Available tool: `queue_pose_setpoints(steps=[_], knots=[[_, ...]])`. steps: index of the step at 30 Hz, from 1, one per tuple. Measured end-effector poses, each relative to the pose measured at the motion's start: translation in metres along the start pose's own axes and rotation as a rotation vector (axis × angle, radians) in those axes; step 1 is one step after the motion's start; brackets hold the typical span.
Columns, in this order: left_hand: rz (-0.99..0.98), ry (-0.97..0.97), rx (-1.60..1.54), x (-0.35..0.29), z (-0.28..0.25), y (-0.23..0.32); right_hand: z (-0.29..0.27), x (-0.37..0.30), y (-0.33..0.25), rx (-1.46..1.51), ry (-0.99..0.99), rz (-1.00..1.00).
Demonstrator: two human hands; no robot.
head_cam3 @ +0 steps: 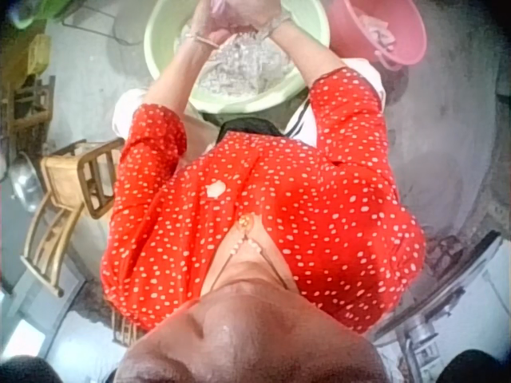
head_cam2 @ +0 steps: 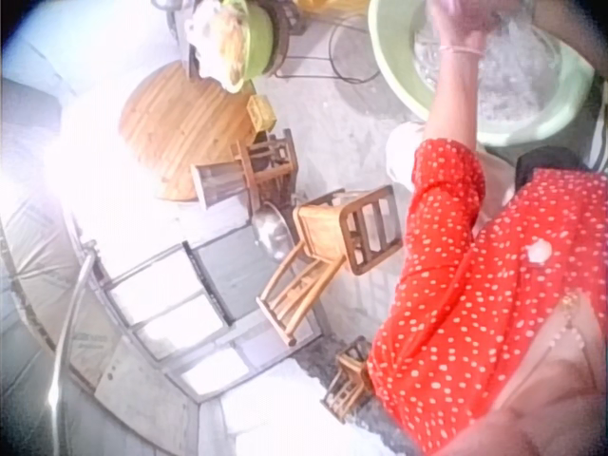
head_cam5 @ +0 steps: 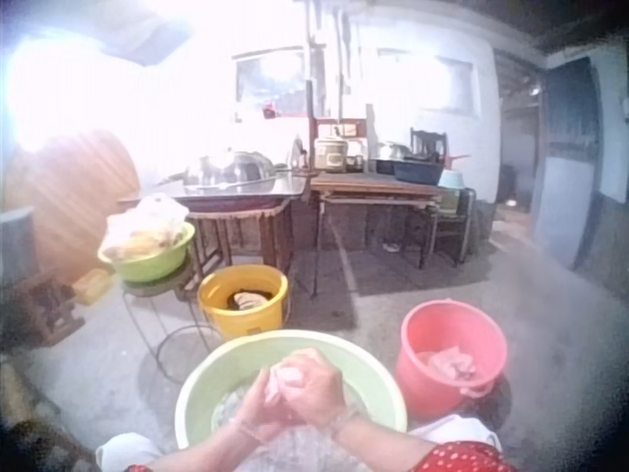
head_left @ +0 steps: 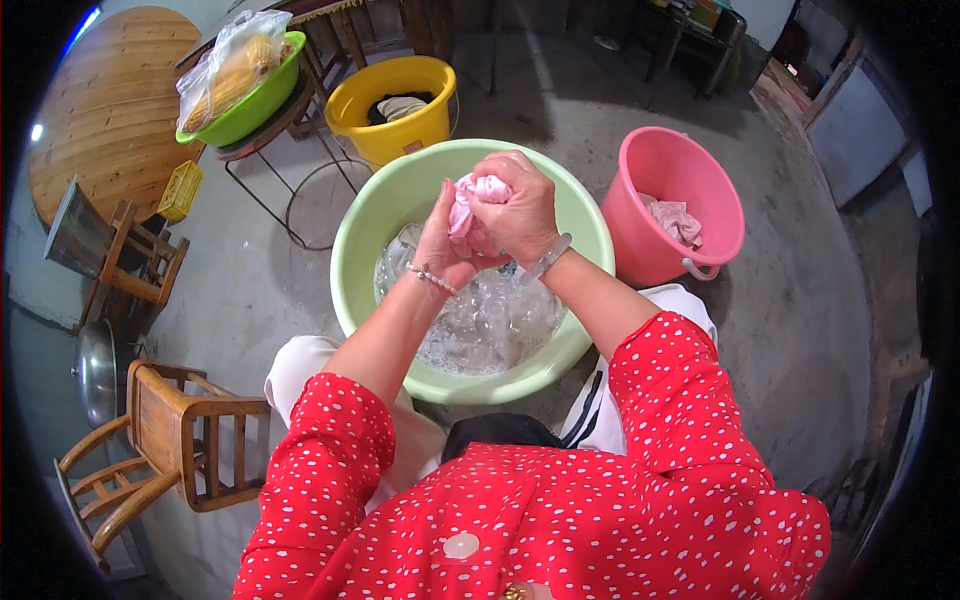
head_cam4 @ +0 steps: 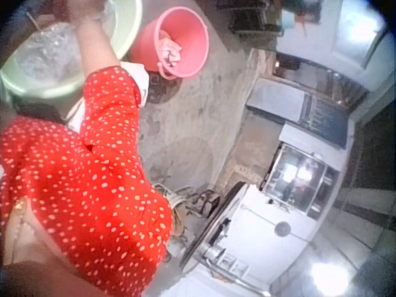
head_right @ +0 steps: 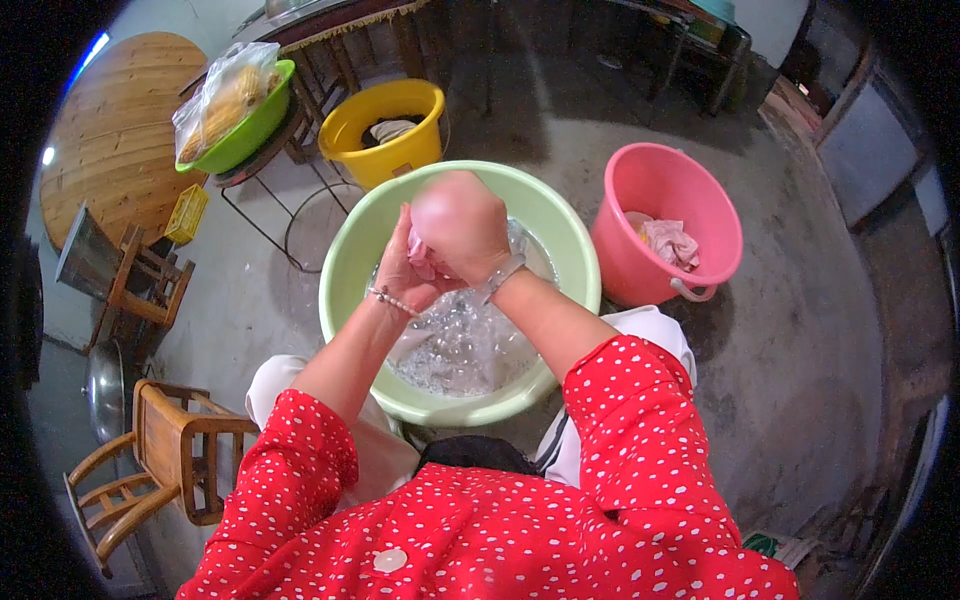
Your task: The person washes clothes in a basin by hand, scrubbing a pink shirt in soapy water and then wringing it out before rinsing other items.
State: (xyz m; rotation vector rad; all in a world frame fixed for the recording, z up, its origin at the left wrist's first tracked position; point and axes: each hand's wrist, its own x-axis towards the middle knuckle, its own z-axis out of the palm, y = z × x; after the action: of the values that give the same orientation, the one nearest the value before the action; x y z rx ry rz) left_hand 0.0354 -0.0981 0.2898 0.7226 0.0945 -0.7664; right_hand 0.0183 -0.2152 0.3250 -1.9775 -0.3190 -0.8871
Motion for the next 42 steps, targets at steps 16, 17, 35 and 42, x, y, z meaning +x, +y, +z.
queue_pose_setpoints(steps=[16,17,35,42], knots=[[1.199,0.028,1.270,0.003,0.001,-0.014,0.024,-0.054,0.061,1.292,-0.125,1.143],[1.220,0.000,1.314,-0.001,0.005,-0.015,0.020,-0.052,0.064,1.286,-0.249,1.122],[1.356,-0.624,1.908,-0.035,-0.015,-0.052,0.046,-0.045,0.079,0.514,-1.192,0.219],[1.300,-0.728,2.154,-0.034,-0.021,-0.068,0.056,-0.057,0.067,0.402,-1.252,0.552]])
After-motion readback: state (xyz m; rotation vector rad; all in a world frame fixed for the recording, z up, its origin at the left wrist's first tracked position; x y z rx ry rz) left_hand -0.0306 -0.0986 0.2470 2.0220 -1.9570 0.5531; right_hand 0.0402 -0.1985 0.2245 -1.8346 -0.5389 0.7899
